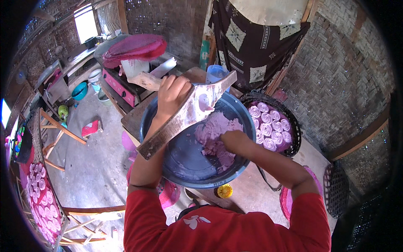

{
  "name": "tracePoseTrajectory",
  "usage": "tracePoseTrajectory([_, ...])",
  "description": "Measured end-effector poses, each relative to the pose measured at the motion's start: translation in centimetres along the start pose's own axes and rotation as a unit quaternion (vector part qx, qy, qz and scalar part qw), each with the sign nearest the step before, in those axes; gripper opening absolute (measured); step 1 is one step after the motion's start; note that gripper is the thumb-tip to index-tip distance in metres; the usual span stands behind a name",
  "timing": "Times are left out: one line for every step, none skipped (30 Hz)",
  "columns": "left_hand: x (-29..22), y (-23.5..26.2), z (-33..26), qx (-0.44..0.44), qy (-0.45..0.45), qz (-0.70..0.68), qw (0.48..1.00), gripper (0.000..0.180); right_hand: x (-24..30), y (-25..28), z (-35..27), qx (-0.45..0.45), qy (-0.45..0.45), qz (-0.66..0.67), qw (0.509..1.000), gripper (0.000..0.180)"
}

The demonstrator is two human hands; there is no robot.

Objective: The person scoops purple dough from a basin, uses a wooden mold to form rose-shaped rolls, and places them on a pink mat. They then transfer the rolls into woven baskets and cover them with lids.

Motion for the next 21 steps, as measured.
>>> tracePoseTrajectory([0.1,0.0,-0.1,-0.005,0.007,0.003,1.000,0.012,0.1,-0.1,-0.8,0.019,-0.006,0.018,1.000,0.024])
tracePoseTrajectory([0.3,-0.1,-0.1,-0.002,0.020,0.006,1.000,0.012,0.1,-0.1,-1.6,0.053,-0.005,0.022,0.998,0.025])
tracePoseTrajectory([0.4,-0.1,-0.2,-0.003,0.022,0.007,1.000,0.013,-0.1,0.0,-2.7,0.089,0.001,0.031,0.996,0.025])
tracePoseTrajectory([0.4,-0.4,-0.2,0.013,0.023,0.011,1.000,0.013,-0.4,0.5,-3.7,0.119,0.016,0.043,0.992,0.026])
tracePoseTrajectory([0.4,-0.7,-0.3,0.029,0.025,0.016,0.999,0.013,-1.1,1.8,-4.6,0.118,0.022,0.105,0.987,0.026])
tracePoseTrajectory([0.3,-1.0,-0.3,0.042,0.029,0.019,0.999,0.013,-2.2,3.2,-5.7,0.121,0.010,0.161,0.979,0.026])
tracePoseTrajectory([-0.1,-1.2,-0.2,0.048,0.000,0.041,0.998,0.020,-2.7,5.5,-7.3,0.094,0.071,0.237,0.964,0.026])
tracePoseTrajectory([-0.5,-1.5,-0.2,0.065,-0.008,0.032,0.997,0.021,-3.7,7.4,-9.0,0.086,0.067,0.283,0.953,0.026])
tracePoseTrajectory([-0.9,-1.6,-0.1,0.066,-0.008,0.034,0.997,0.021,-4.9,8.8,-11.0,0.111,0.025,0.374,0.921,0.028])
tracePoseTrajectory([-1.3,-1.7,0.1,0.068,-0.011,0.038,0.997,0.021,-5.9,9.9,-13.4,0.146,-0.034,0.454,0.879,0.030])
tracePoseTrajectory([-1.7,-1.7,0.2,0.076,-0.009,0.037,0.996,0.021,-6.3,11.1,-15.2,0.128,-0.037,0.482,0.866,0.033])
tracePoseTrajectory([-1.9,-1.6,0.3,0.080,0.012,0.021,0.996,0.021,-6.1,12.0,-16.5,0.121,-0.001,0.526,0.842,0.036])
tracePoseTrajectory([-2.4,-1.5,0.5,0.080,0.008,0.016,0.997,0.021,-6.1,12.5,-17.2,0.100,0.014,0.559,0.823,0.041])
tracePoseTrajectory([-2.8,-1.4,0.7,0.080,0.006,0.008,0.997,0.020,-5.9,12.6,-17.7,0.101,0.028,0.591,0.800,0.042])
tracePoseTrajectory([-3.3,-1.4,0.8,0.090,0.010,0.008,0.996,0.022,-5.5,12.4,-18.1,0.116,0.043,0.622,0.773,0.044])
tracePoseTrajectory([-3.6,-1.6,0.9,0.111,0.021,0.013,0.994,0.016,-5.0,12.4,-18.1,0.124,0.072,0.663,0.735,0.045])
tracePoseTrajectory([-4.2,-1.6,1.1,0.108,0.011,0.010,0.994,0.016,-4.8,12.1,-18.0,0.136,0.074,0.676,0.721,0.046])
tracePoseTrajectory([-4.7,-1.6,1.3,0.111,0.003,0.010,0.994,0.016,-5.0,11.6,-17.6,0.144,0.035,0.670,0.728,0.044])
tracePoseTrajectory([-5.2,-1.6,1.5,0.123,-0.005,0.023,0.992,0.015,-5.3,11.7,-17.3,0.125,0.001,0.668,0.733,0.043])
tracePoseTrajectory([-5.6,-1.4,1.8,0.118,0.000,0.021,0.993,0.015,-5.7,11.7,-17.1,0.120,-0.062,0.650,0.748,0.043])
tracePoseTrajectory([-5.9,-1.2,2.1,0.121,0.002,0.020,0.992,0.015,-6.0,12.4,-17.1,0.084,-0.092,0.591,0.797,0.040])
Point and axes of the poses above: each hand's wrist, its own z-axis towards the middle knuckle, its own y-axis out of the back of the hand, x = y × z, the point moved 6 cm from there along z, towards the middle knuckle, and after that the axes turned 6 degrees about z, right-handed, at the moved point
